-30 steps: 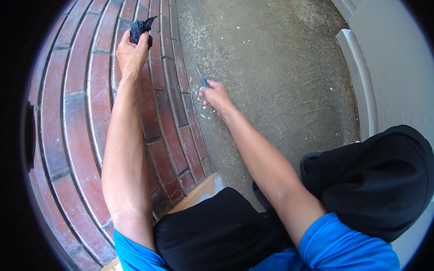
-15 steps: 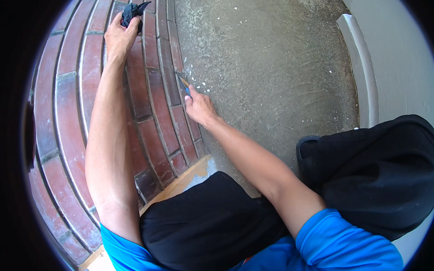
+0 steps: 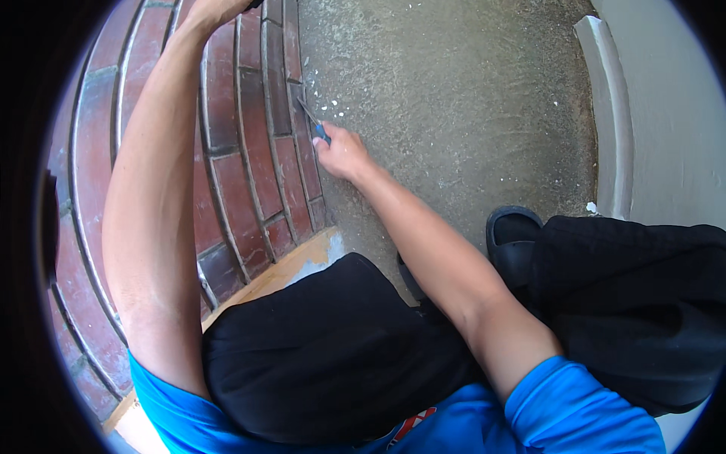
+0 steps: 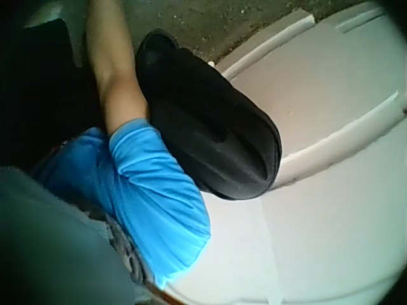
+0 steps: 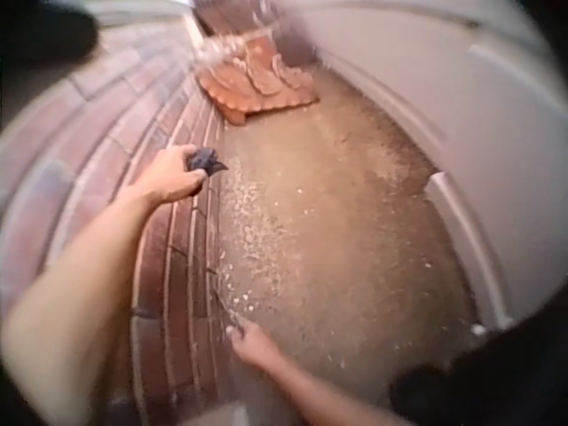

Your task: The person scrapes old paint and debris from between bricks on a wall using a putty knife.

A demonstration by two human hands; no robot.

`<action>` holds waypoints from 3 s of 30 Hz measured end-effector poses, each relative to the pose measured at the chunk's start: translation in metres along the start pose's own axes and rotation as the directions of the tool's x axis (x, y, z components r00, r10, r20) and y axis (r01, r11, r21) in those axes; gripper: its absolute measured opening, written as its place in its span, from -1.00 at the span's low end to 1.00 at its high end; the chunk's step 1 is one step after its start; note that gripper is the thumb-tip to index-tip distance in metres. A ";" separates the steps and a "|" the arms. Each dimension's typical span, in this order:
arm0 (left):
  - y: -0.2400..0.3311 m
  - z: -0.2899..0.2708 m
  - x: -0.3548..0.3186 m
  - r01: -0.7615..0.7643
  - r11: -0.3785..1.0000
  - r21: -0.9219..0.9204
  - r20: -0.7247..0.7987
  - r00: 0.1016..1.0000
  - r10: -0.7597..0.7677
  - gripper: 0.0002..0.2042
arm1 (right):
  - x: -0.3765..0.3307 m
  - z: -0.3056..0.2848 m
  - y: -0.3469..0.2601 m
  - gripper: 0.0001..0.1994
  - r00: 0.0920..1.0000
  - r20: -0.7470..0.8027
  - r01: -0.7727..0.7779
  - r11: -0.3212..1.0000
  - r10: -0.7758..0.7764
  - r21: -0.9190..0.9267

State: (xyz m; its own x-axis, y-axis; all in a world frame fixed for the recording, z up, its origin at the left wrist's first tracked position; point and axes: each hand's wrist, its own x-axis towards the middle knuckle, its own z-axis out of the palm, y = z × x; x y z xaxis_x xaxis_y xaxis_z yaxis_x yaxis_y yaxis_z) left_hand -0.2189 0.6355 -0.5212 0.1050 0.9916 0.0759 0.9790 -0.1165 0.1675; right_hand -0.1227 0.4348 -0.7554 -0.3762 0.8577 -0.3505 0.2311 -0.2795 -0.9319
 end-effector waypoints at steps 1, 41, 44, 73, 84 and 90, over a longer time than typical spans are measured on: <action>0.003 -0.001 -0.004 -0.014 1.000 -0.024 0.016 1.000 0.014 -0.73 | 0.004 -0.005 0.002 -0.49 0.999 0.038 -0.009 1.000 0.009 0.007; -0.001 0.002 -0.002 0.079 0.966 -0.248 0.258 0.966 -0.013 -0.91 | -0.100 0.054 0.051 -0.54 0.995 -0.078 0.077 0.975 -0.062 0.206; 0.007 0.004 -0.002 0.068 0.969 -0.237 0.225 0.974 -0.013 -0.91 | -0.104 0.061 0.065 -0.53 0.973 -0.182 0.173 0.970 -0.141 0.172; -0.007 0.006 0.003 -0.003 0.978 -0.208 0.249 0.967 0.056 -0.92 | -0.020 0.038 0.027 -0.53 0.986 -0.157 0.089 0.976 -0.058 0.200; 0.002 0.013 -0.001 -0.033 0.975 -0.219 0.165 0.984 0.071 -0.83 | -0.024 0.035 0.029 -0.51 0.995 -0.094 0.051 0.986 -0.036 0.158; -0.017 0.021 0.004 0.016 0.965 -0.261 0.237 0.970 0.049 -0.84 | 0.016 0.019 0.016 -0.52 0.995 -0.080 0.064 0.991 -0.054 0.117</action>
State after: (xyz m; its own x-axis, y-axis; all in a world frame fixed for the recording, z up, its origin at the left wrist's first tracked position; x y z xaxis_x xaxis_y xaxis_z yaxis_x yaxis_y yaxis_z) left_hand -0.2312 0.6424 -0.5440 0.1908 0.9699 -0.1511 0.9008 -0.1119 0.4197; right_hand -0.1420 0.4360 -0.7777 -0.3149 0.9035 -0.2906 0.0999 -0.2730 -0.9568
